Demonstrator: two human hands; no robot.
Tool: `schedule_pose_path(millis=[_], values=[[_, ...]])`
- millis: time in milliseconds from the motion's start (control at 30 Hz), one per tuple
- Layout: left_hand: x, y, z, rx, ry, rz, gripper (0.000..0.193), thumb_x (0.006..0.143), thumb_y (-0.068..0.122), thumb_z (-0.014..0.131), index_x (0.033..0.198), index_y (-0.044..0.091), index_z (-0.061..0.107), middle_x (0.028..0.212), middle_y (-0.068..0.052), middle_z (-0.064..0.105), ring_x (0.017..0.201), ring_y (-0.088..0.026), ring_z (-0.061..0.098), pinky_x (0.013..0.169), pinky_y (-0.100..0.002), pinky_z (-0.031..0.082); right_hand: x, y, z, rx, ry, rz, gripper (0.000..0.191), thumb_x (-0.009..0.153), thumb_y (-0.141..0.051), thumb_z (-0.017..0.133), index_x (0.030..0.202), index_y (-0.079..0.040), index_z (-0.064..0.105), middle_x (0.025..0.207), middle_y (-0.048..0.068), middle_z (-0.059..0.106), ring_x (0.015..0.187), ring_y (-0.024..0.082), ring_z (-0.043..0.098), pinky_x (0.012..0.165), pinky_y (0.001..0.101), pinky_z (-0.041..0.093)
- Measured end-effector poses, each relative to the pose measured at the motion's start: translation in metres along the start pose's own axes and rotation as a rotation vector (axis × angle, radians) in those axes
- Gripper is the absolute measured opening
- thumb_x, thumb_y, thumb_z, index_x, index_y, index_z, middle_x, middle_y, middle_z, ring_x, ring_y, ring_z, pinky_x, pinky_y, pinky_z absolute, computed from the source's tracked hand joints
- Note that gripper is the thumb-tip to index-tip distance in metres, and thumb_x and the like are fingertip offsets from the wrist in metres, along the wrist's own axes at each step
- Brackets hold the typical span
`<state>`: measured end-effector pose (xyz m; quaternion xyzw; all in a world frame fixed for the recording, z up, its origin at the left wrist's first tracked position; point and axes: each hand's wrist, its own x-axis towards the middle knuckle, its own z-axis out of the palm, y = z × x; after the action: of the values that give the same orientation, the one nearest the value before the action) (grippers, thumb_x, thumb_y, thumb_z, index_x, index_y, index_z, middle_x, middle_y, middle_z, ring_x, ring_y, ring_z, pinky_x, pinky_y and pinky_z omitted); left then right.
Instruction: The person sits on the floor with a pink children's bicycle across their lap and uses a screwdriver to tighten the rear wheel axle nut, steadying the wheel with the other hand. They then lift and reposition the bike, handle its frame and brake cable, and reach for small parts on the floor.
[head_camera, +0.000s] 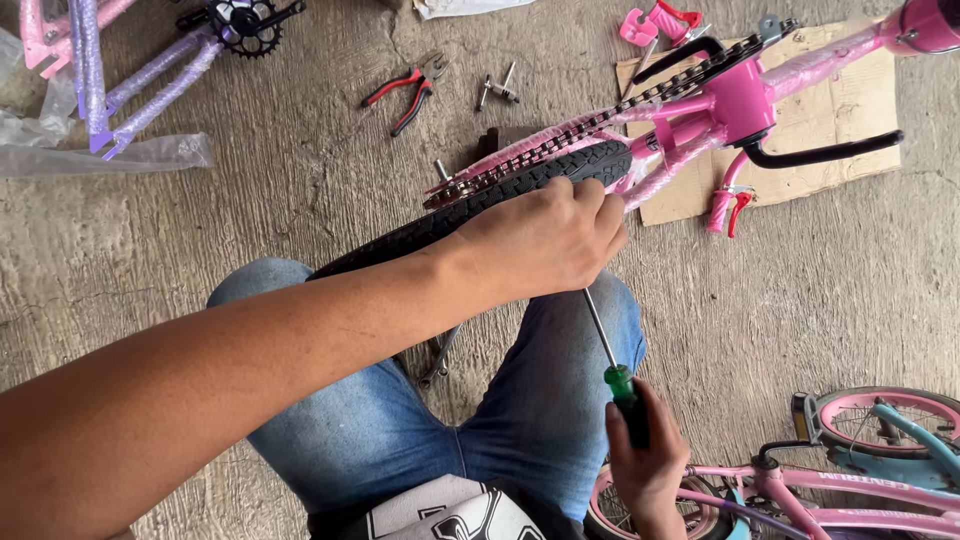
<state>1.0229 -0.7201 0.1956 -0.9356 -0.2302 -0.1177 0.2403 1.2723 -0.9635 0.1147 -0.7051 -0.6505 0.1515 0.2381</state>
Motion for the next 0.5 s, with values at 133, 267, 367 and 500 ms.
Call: schedule_pose_path(millis=[133,267,367,500], values=[[-0.001,-0.001,-0.001,-0.014,-0.017,0.014,0.014,0.087,0.026,0.065,0.082,0.012,0.066,0.077,0.004,0.054,0.071,-0.012,0.054,0.053,-0.023,0.041,0.006,0.013,-0.007,1.700,-0.392,0.816,0.047,0.099,-0.021,0.070,0.130,0.013,0.057,0.085,0.014,0.065,0.050,0.008,0.053,0.045,0.0261,0.051],[-0.001,-0.002,-0.001,0.006,0.003,-0.004,0.015,0.086,0.027,0.065,0.084,0.012,0.067,0.076,0.004,0.054,0.071,-0.012,0.054,0.053,-0.023,0.040,0.007,0.013,-0.010,1.577,-0.376,0.814,0.039,0.086,-0.015,0.068,0.119,0.002,0.056,0.097,0.012,0.069,0.053,0.007,0.051,0.045,0.0271,0.050],[-0.001,-0.002,0.000,0.000,-0.007,0.006,0.015,0.087,0.026,0.065,0.083,0.012,0.067,0.076,0.004,0.054,0.071,-0.011,0.054,0.053,-0.023,0.040,0.001,0.003,-0.011,0.642,-0.220,0.508,0.038,0.086,-0.016,0.071,0.118,0.000,0.059,0.088,0.011,0.070,0.060,0.012,0.060,0.050,0.0297,0.051],[0.000,-0.001,0.001,-0.010,-0.004,0.004,0.016,0.086,0.027,0.065,0.085,0.011,0.067,0.077,0.004,0.055,0.072,-0.012,0.055,0.054,-0.023,0.040,-0.004,-0.005,-0.005,0.033,-0.036,0.133,0.034,0.094,-0.015,0.067,0.124,0.001,0.060,0.087,0.012,0.068,0.069,0.018,0.066,0.059,0.0310,0.052]])
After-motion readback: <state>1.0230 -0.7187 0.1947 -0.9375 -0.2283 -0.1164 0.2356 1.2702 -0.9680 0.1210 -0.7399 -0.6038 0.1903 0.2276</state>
